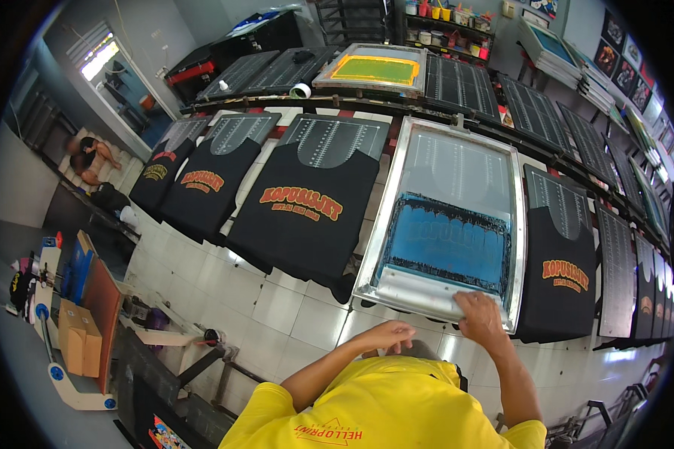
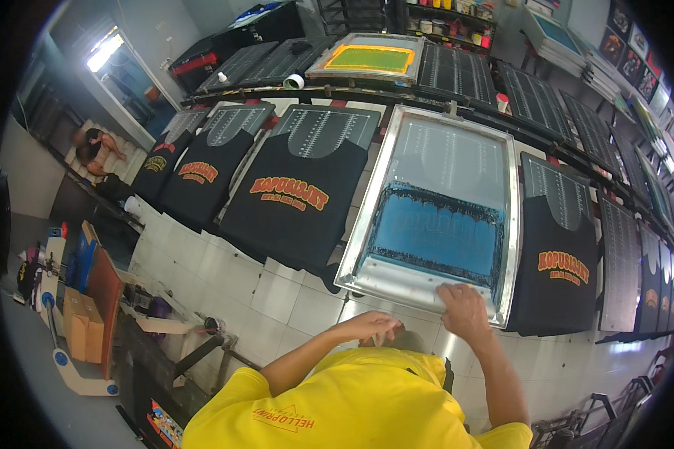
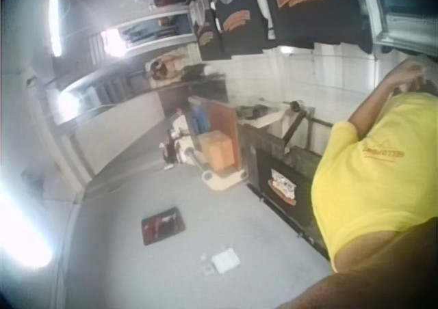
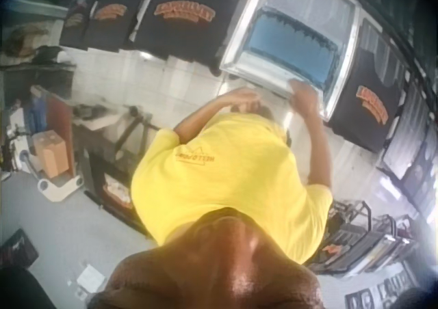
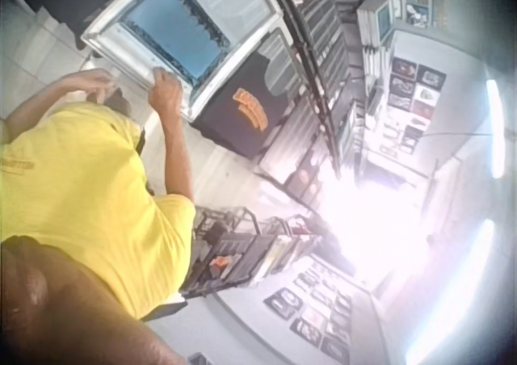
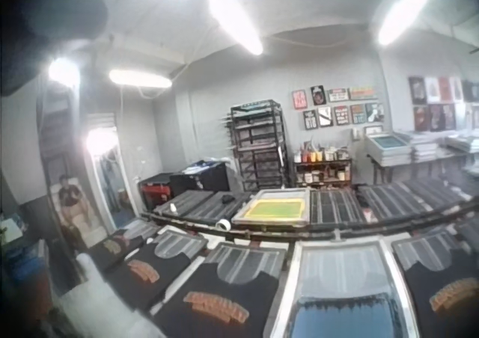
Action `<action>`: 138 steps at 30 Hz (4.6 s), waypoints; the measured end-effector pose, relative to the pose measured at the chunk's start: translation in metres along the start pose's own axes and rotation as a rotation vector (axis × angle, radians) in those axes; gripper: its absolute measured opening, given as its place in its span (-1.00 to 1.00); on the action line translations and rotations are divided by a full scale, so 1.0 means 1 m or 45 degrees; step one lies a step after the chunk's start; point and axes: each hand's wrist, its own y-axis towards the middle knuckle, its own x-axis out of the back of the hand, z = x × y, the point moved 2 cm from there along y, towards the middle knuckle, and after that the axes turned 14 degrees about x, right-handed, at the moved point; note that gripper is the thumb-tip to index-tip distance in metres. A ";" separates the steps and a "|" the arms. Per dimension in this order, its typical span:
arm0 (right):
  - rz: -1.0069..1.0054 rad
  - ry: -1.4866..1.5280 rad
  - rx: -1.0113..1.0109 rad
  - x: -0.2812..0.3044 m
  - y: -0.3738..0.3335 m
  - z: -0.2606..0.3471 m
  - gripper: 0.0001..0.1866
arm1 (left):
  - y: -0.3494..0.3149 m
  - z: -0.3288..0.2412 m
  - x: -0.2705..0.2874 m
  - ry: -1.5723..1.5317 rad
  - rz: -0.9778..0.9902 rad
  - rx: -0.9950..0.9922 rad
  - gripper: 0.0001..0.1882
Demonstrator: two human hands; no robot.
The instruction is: The person performs screen printing on shirts by lowering a mesh frame onto the fabric, applying ink, and using a squeegee to spread the ink across the stencil.
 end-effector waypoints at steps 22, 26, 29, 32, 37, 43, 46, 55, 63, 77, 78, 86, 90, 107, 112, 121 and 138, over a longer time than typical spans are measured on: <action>-0.293 -0.124 -0.195 0.019 0.093 -0.164 -0.66 | 0.094 0.000 -0.045 -0.093 -0.292 -0.249 -0.40; -0.225 -0.105 -0.249 0.019 0.110 -0.186 -0.71 | 0.091 -0.003 -0.046 -0.097 -0.308 -0.290 -0.38; -0.203 -0.099 -0.231 0.016 0.116 -0.195 -0.73 | 0.093 -0.003 -0.047 -0.168 -0.282 -0.308 -0.39; -0.083 -0.101 -0.220 0.019 0.115 -0.189 -0.73 | 0.103 0.008 -0.042 -0.100 -0.281 -0.314 -0.37; -0.013 -0.089 -0.159 0.007 0.078 -0.141 -0.76 | 0.109 0.011 -0.041 -0.147 -0.259 -0.263 -0.36; -0.137 -0.136 -0.098 0.000 0.029 -0.073 -0.71 | 0.105 0.009 -0.036 -0.182 -0.149 -0.149 -0.38; -0.093 -0.169 -0.092 -0.007 0.015 -0.053 -0.68 | 0.095 0.003 -0.036 -0.352 -0.053 -0.045 -0.42; -0.061 -0.222 -0.147 -0.011 0.007 -0.042 -0.59 | -0.053 -0.113 0.001 0.953 -1.220 -0.839 -0.78; -0.199 -0.220 -0.243 0.019 -0.027 -0.063 -0.65 | -0.004 -0.106 0.056 1.560 -1.295 -0.656 -0.68; -0.107 -0.153 -0.335 0.000 0.044 -0.198 -0.74 | 0.076 -0.198 0.162 1.462 -1.351 -0.682 -0.75; -0.095 -0.145 -0.341 0.003 0.048 -0.203 -0.74 | 0.078 -0.203 0.165 1.477 -1.345 -0.694 -0.76; -0.227 -0.087 -0.270 0.016 0.023 -0.168 -0.77 | 0.044 -0.182 0.138 1.398 -1.339 -0.802 -0.70; -0.296 -0.042 -0.210 0.000 -0.025 -0.103 -0.70 | 0.009 -0.113 0.091 1.377 -1.326 -0.664 -0.67; -0.129 -0.152 -0.318 -0.004 0.047 -0.192 -0.70 | 0.076 -0.189 0.172 1.386 -1.309 -0.786 -0.79; -0.071 -0.165 -0.360 0.005 0.057 -0.205 -0.72 | 0.075 -0.212 0.175 1.439 -1.339 -0.752 -0.78; -0.256 -0.115 -0.237 -0.003 -0.022 -0.112 -0.58 | 0.012 -0.128 0.102 1.361 -1.321 -0.754 -0.75; -0.105 -0.075 -0.334 -0.002 0.031 -0.168 -0.66 | 0.064 -0.173 0.156 1.399 -1.312 -0.757 -0.77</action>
